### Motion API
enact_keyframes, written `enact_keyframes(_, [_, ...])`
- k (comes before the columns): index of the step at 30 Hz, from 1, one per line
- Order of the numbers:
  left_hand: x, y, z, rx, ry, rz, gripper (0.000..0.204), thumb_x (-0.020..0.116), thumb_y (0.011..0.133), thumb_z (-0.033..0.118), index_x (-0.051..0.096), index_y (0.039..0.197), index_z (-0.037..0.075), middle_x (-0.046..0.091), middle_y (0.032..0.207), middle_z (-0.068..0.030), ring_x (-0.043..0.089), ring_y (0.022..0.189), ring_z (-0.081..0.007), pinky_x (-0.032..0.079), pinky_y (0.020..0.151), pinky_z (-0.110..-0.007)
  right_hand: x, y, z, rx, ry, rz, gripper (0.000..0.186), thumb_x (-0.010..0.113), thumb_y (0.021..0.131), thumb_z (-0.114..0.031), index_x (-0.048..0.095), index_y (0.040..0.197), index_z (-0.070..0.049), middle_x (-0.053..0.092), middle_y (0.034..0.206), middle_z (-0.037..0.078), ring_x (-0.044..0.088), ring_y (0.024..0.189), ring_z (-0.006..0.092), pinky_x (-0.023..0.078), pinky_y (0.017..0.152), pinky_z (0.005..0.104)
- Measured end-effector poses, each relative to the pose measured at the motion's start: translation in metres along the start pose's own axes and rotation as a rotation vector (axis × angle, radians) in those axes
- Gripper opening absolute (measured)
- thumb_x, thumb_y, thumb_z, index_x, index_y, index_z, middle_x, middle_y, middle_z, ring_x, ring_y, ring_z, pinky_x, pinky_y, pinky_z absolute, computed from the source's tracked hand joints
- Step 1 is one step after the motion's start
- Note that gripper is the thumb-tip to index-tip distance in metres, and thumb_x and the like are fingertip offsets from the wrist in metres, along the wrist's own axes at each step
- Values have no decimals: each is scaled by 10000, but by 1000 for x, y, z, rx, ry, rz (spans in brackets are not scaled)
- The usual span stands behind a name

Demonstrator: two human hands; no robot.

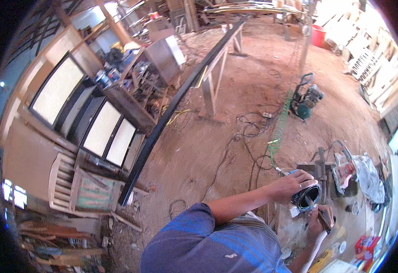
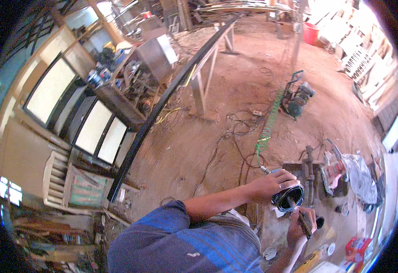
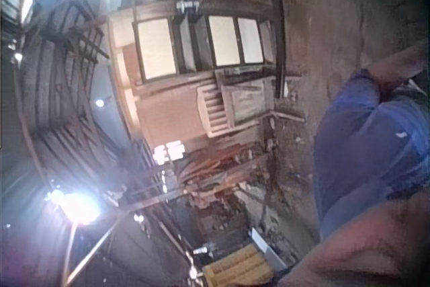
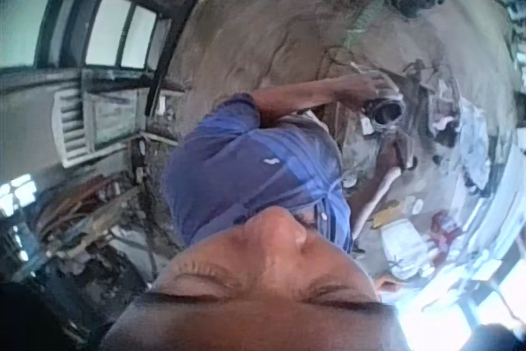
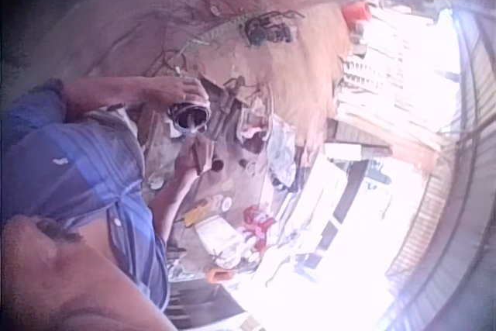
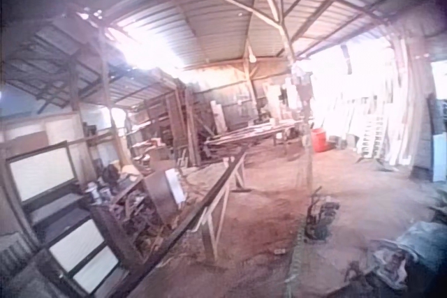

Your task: The person pours liquid from a plastic container into a small metal can and stirs the mixture using a wooden stick. The person then picks up a larger paint can, wipes the excess from the lid, and retrieves additional cans from a shelf in the workshop.

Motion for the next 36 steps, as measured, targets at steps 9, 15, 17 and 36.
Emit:
enact_keyframes(9, [-33,-50,-5,-140,148,90,993,900,649,260,536,1554,69,619,1429,-163,571,1346,-389,481,1180,-480,51,26,-6,238,431,-8,189,689,1102,-171,706,1116,17,749,963,115,726,763,166,586,736,324])
enact_keyframes(15, [-48,-70,-7,-201,124,156,1099,929,561,223,513,1567,71,600,1458,-161,554,1369,-398,468,1200,-497,58,40,-8,-156,-5,-272,109,723,1014,-111,712,1002,-4,706,898,116,722,802,221,582,751,356])
enact_keyframes(17, [-51,-72,-8,-244,93,131,1138,947,547,205,499,1584,71,587,1485,-159,535,1398,-401,453,1223,-504,62,33,-27,140,210,-340,140,707,1050,-149,699,1020,-13,716,883,95,729,759,186,585,750,328])
enact_keyframes(36, [-10,-26,-33,-55,38,-39,1224,981,519,242,454,1611,69,557,1513,-155,517,1413,-418,453,1233,-509,38,7,-20,383,472,-45,190,724,1080,-179,683,1087,7,715,857,84,709,682,157,606,677,303])
Point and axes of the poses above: each hand's wrist, its own y-axis towards the middle knuckle, its own x-axis out of the palm, z = x × y, the point moved 2 cm from there along y, towards the middle knuckle
